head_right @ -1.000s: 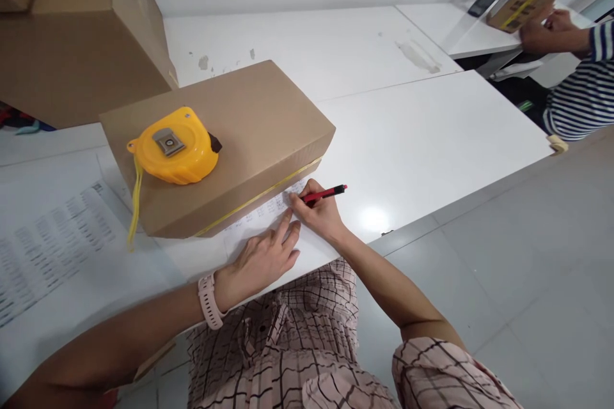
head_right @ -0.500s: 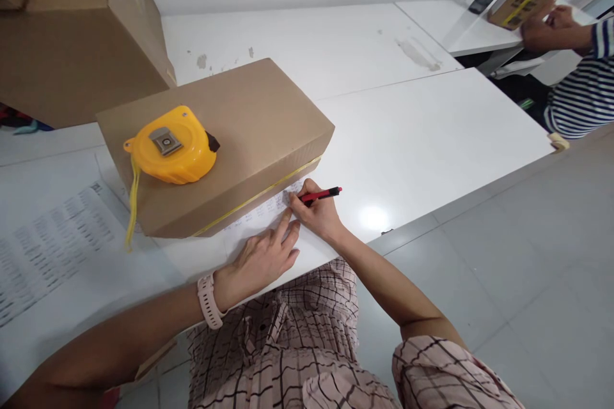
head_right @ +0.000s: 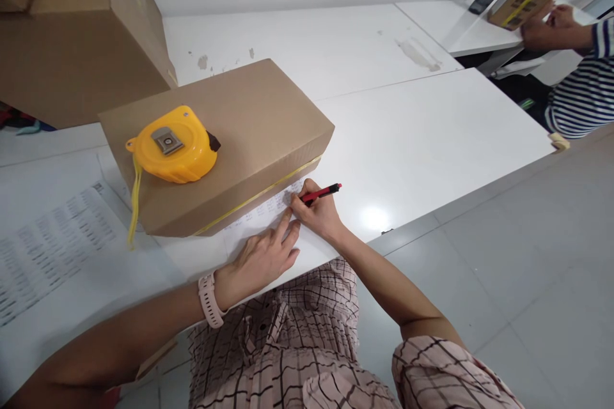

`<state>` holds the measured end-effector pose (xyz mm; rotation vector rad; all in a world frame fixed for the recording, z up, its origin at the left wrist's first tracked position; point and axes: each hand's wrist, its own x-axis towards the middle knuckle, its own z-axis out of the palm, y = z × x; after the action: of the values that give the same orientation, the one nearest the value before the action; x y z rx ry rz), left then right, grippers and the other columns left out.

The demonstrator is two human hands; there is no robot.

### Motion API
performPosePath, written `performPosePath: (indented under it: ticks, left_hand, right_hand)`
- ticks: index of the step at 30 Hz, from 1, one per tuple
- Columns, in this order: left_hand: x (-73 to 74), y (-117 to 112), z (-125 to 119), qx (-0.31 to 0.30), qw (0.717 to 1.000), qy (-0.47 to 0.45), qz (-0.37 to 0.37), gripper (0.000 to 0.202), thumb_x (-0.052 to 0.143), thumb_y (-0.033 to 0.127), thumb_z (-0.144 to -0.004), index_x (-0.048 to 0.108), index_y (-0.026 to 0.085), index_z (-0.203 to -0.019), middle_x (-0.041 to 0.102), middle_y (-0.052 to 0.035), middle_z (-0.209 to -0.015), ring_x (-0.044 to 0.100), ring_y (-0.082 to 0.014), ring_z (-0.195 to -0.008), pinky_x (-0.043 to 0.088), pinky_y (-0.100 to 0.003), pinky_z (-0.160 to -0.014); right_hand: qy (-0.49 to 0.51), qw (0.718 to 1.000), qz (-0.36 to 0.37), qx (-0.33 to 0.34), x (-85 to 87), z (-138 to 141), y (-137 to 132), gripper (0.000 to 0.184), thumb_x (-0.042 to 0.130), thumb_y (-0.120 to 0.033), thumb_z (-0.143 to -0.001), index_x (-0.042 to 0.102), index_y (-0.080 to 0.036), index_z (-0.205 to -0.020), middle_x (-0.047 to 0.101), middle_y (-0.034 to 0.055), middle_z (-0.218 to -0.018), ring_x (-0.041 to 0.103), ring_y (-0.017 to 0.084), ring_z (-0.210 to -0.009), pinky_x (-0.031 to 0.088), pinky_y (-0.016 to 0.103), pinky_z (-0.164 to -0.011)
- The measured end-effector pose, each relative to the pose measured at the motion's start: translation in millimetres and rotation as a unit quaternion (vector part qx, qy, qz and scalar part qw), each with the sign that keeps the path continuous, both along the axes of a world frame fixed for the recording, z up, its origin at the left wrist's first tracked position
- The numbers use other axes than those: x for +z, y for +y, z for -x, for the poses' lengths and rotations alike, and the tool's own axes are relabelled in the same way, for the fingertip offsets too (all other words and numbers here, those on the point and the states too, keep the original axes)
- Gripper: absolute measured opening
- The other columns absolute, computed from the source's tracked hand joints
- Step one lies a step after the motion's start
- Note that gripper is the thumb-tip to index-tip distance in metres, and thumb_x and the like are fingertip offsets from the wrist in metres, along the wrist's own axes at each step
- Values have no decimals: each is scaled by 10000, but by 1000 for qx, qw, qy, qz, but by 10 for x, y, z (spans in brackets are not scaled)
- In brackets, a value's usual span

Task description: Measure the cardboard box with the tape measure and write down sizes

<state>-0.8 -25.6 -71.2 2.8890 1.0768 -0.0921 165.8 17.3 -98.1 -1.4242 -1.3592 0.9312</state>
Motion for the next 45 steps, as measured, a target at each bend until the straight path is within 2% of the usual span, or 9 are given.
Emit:
performPosePath:
  ticks: [12, 21, 30, 45]
  left_hand:
    - [6, -3, -9, 0, 1000, 5, -30, 488, 456, 343, -1020, 546, 75, -1417, 430, -281, -1556, 745, -218, -785, 607, -293, -569]
    - [-45, -13, 1, 0, 999, 6, -31, 499, 455, 351, -1019, 532, 73, -1426, 397, -293, -1570, 748, -219, -775, 600, -291, -556]
    - [-64, -20, 1, 4, 999, -2, -34, 498, 437, 344, -1019, 524, 76, -1431, 403, -293, -1568, 744, -221, -783, 599, -298, -565]
    - [-53, -20, 0, 2, 999, 9, -41, 498, 427, 343, -1027, 517, 81, -1441, 395, -291, -1573, 743, -213, -779, 598, -291, -573]
  right_hand:
    - [5, 1000, -18, 0, -32, -12, 9, 352, 664, -338, -860, 401, -235, -650, 362, -64, -587, 317, 93, -544, 271, 261, -483]
    - [20, 1000, -18, -16, 46, 8, 6, 332, 664, -286, -842, 399, -239, -647, 347, -75, -569, 295, 87, -523, 240, 263, -473]
    - [15, 1000, -8, -9, 24, -5, 8, 319, 657, -255, -832, 398, -234, -648, 352, -74, -580, 299, 81, -527, 243, 261, -472]
    - [12, 1000, -15, -12, 21, -12, 11, 326, 667, -292, -844, 408, -234, -654, 357, -73, -582, 293, 86, -530, 246, 270, -479]
